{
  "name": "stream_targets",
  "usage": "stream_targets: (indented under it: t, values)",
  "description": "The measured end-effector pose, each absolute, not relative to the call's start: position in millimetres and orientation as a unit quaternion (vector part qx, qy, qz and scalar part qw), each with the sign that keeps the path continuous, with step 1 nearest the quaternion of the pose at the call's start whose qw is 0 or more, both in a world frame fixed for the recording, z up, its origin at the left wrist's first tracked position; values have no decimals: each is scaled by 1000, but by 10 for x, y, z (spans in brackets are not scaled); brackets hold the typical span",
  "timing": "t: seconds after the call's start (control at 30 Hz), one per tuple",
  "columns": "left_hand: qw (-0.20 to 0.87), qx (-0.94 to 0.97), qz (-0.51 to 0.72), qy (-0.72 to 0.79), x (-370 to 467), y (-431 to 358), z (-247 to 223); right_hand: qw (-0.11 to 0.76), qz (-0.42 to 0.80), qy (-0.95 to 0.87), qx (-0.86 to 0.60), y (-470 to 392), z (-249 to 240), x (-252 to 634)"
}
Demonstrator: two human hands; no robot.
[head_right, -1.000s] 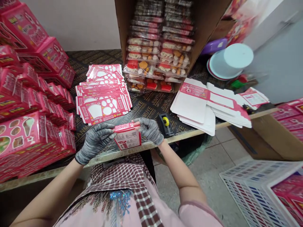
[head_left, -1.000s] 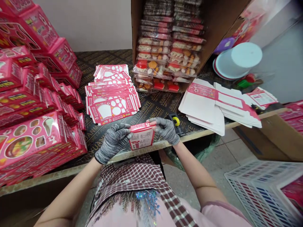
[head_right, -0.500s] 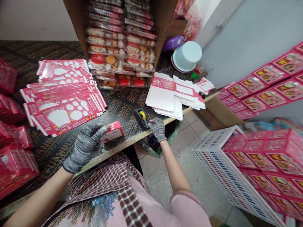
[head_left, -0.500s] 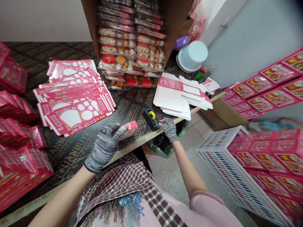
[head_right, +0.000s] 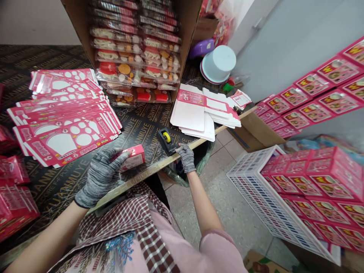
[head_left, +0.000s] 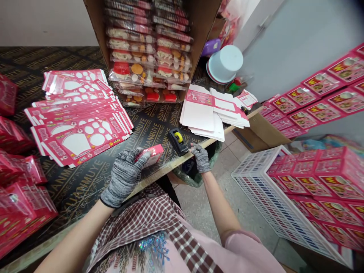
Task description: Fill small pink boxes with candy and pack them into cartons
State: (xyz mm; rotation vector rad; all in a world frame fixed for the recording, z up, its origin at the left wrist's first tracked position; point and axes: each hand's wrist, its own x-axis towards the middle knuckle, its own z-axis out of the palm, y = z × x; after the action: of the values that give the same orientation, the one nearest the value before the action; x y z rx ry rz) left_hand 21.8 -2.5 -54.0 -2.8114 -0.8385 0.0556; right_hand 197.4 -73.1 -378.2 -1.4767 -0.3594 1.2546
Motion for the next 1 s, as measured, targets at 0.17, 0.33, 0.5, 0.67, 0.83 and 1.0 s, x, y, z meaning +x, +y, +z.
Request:
stream_targets:
  t: [0.17,0.33,0.5,0.67,0.83,1.0]
  values:
    - [130,-954,4,-270,232,-14,-551,543,537,-109,-636,-881,-3740,1789]
    - [125,-953,3,-277,218,-22,-574,552,490,-69,-672,-845,-3680,1712]
    - [152,-951,16,-267,254,-31,-558,577,472,-18,-667,-900,-3283,1786]
    - [149,-950,-8,-275,348,-40,-515,643,684,-56,-341,-858,-2315,1817]
    - [113,-954,-37,-275,338,-46,-486,559,824,-60,-63,-658,-1738,1727]
    - [100,-956,17,-275,257,-16,-488,527,849,-2,-42,-573,-1794,1635]
